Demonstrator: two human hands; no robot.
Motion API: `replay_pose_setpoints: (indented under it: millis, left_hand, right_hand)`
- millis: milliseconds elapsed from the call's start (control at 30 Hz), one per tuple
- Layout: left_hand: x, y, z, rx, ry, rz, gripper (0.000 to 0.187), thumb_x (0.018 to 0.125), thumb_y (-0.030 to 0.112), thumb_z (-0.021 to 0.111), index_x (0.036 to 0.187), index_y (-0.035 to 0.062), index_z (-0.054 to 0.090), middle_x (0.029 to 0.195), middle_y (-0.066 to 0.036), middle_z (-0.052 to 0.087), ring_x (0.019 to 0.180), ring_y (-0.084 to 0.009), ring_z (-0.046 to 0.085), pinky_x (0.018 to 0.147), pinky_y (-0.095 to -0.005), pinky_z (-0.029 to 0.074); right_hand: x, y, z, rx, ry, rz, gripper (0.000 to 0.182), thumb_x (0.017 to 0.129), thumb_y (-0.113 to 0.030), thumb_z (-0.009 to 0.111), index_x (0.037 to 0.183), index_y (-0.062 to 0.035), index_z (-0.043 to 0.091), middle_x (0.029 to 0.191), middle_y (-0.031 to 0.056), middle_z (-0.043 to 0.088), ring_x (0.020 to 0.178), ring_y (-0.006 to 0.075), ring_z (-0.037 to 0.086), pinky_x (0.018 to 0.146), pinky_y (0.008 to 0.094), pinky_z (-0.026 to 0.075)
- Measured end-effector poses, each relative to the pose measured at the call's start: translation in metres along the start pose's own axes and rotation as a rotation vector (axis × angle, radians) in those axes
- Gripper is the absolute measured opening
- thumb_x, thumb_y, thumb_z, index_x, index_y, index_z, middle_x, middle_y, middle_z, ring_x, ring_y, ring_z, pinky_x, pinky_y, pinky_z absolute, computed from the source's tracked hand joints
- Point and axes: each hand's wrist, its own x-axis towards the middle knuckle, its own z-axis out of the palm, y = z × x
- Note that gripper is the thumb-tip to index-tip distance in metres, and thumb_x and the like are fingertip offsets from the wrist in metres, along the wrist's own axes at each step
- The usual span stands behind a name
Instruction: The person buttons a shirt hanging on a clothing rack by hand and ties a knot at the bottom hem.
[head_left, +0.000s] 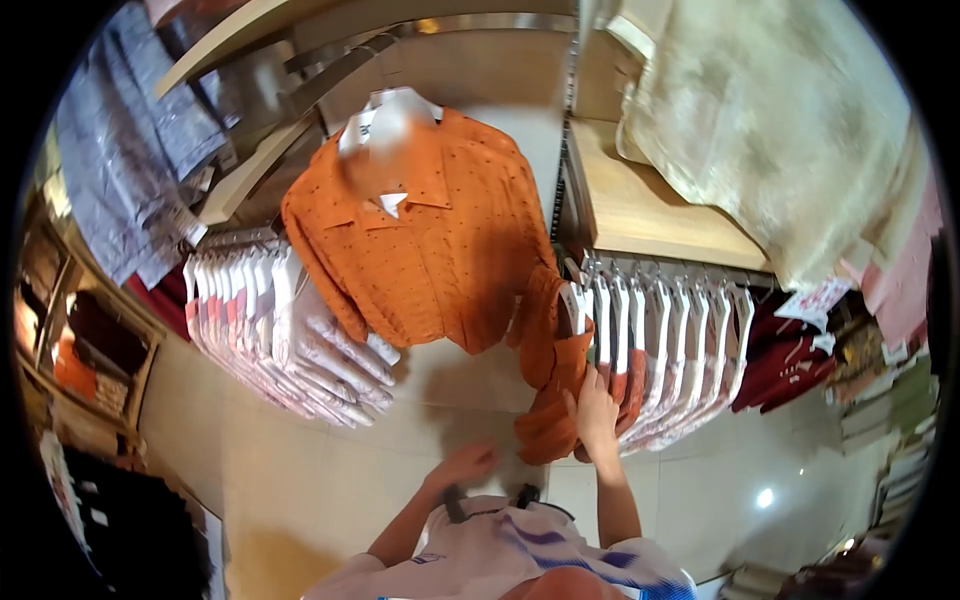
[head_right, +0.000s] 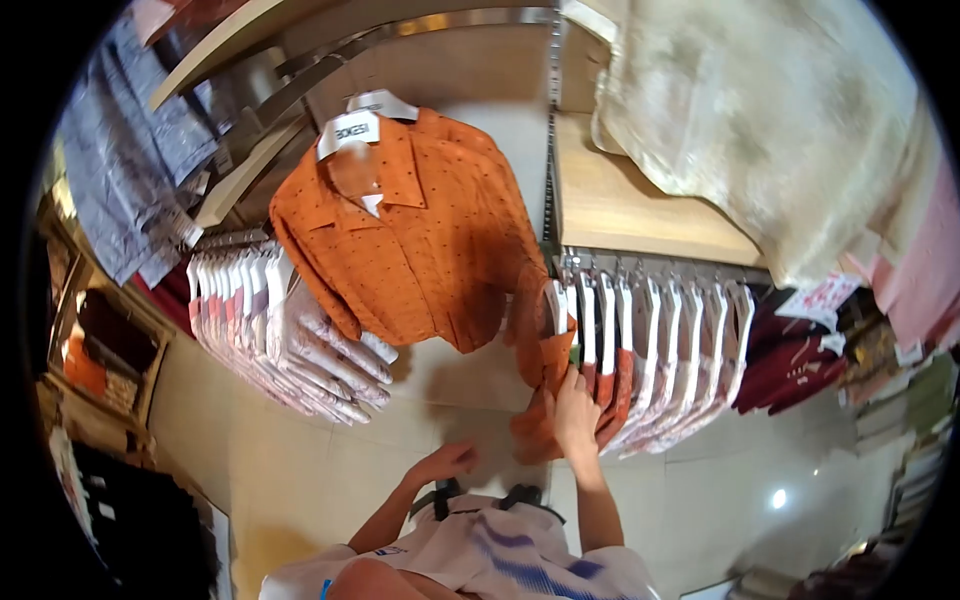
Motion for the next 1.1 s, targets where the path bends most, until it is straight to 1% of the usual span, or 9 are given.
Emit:
replay_pose_setpoints:
  millis: [33, 167, 300, 367, 600, 667, 800, 867, 1100]
  left_hand:
    - [-0.007, 0.002, 0.0, -0.011, 0.025, -0.004, 0.02, 0.09, 0.019, 0.059, 0.102, 0.0029, 0.061, 0.08, -0.013, 0.065, 0.072, -0.024, 0.064, 0.07, -0.0364, 0.051]
    - [-0.033, -0.016, 0.001, -0.19, 0.067, -0.155, 0.023, 0.091, 0.019, 0.06, 0.105, 0.001, 0.062, 0.085, -0.013, 0.066, 0.073, -0.0217, 0.065, 0.069, -0.0354, 0.053]
    - [-0.046, -0.026, -0.002, -0.404, 0.114, -0.254, 0.022, 0.091, 0.018, 0.061, 0.101, -0.0008, 0.063, 0.087, -0.012, 0.067, 0.074, -0.0175, 0.066, 0.068, -0.0326, 0.053]
    - [-0.042, -0.022, -0.017, -0.46, 0.102, -0.234, 0.017, 0.093, 0.018, 0.058, 0.097, 0.0011, 0.057, 0.084, -0.007, 0.064, 0.072, -0.0156, 0.062, 0.069, -0.0301, 0.051]
    - [-0.006, -0.065, -0.09, -0.208, 0.105, -0.064, 0.016, 0.09, 0.015, 0.06, 0.096, 0.0005, 0.057, 0.08, -0.007, 0.064, 0.073, -0.0157, 0.063, 0.069, -0.0302, 0.051]
    - [-0.005, -0.055, -0.125, -0.193, 0.133, -0.068, 0.013, 0.09, 0.012, 0.059, 0.095, 0.0002, 0.056, 0.081, -0.007, 0.064, 0.075, -0.0156, 0.063, 0.07, -0.0295, 0.051]
    - [-0.012, -0.076, -0.165, -0.238, 0.127, -0.007, 0.011, 0.092, 0.011, 0.058, 0.096, 0.0006, 0.056, 0.083, -0.006, 0.063, 0.077, -0.014, 0.063, 0.071, -0.0283, 0.051]
    - [-0.017, -0.084, -0.177, -0.279, 0.101, -0.024, 0.011, 0.095, 0.012, 0.056, 0.096, 0.0015, 0.056, 0.084, -0.004, 0.062, 0.077, -0.0126, 0.062, 0.07, -0.0277, 0.05]
    - [-0.02, -0.109, -0.205, -0.185, 0.134, 0.049, 0.013, 0.097, 0.015, 0.058, 0.094, 0.0033, 0.055, 0.081, -0.003, 0.061, 0.074, -0.0118, 0.059, 0.067, -0.028, 0.048]
  right_hand:
    - [-0.004, -0.005, -0.003, -0.001, 0.063, -0.039, 0.056, 0.085, -0.021, 0.07, 0.13, -0.0008, 0.043, 0.122, 0.0223, 0.054, 0.104, 0.0395, 0.06, 0.079, 0.0489, 0.052]
    - [-0.015, -0.029, -0.015, 0.113, 0.285, -0.275, 0.052, 0.083, -0.015, 0.071, 0.129, -0.0035, 0.049, 0.122, 0.0183, 0.052, 0.11, 0.0372, 0.055, 0.084, 0.0424, 0.051]
    - [0.003, -0.048, 0.023, 0.502, -0.017, -0.401, 0.051, 0.081, -0.009, 0.071, 0.126, -0.0026, 0.05, 0.12, 0.0184, 0.052, 0.108, 0.0371, 0.056, 0.083, 0.0403, 0.052]
    - [0.023, -0.052, 0.059, 0.65, -0.178, -0.451, 0.047, 0.081, -0.009, 0.068, 0.124, -0.0009, 0.05, 0.113, 0.0204, 0.054, 0.094, 0.0393, 0.059, 0.079, 0.0461, 0.048]
    - [0.104, -0.14, 0.094, 0.711, -0.051, -0.639, 0.05, 0.08, -0.003, 0.069, 0.126, -0.0021, 0.049, 0.118, 0.0204, 0.053, 0.105, 0.0355, 0.058, 0.086, 0.0384, 0.048]
    - [0.132, -0.171, 0.082, 0.578, 0.099, -0.667, 0.047, 0.083, -0.007, 0.067, 0.125, 0.0003, 0.049, 0.119, 0.0239, 0.053, 0.108, 0.041, 0.053, 0.088, 0.0436, 0.045]
    - [0.185, -0.237, -0.009, 0.234, 0.814, -0.714, 0.055, 0.08, -0.012, 0.07, 0.129, 0.0005, 0.047, 0.124, 0.0226, 0.051, 0.117, 0.0403, 0.048, 0.098, 0.046, 0.039]
    - [0.204, -0.26, -0.052, 0.094, 0.915, -0.731, 0.056, 0.08, -0.016, 0.071, 0.129, -0.0006, 0.048, 0.123, 0.0206, 0.052, 0.115, 0.038, 0.049, 0.098, 0.0457, 0.038]
    - [0.246, -0.269, -0.065, -0.145, 0.752, -0.74, 0.052, 0.08, -0.022, 0.075, 0.123, -0.0019, 0.053, 0.117, 0.016, 0.052, 0.108, 0.0348, 0.052, 0.093, 0.0431, 0.042]
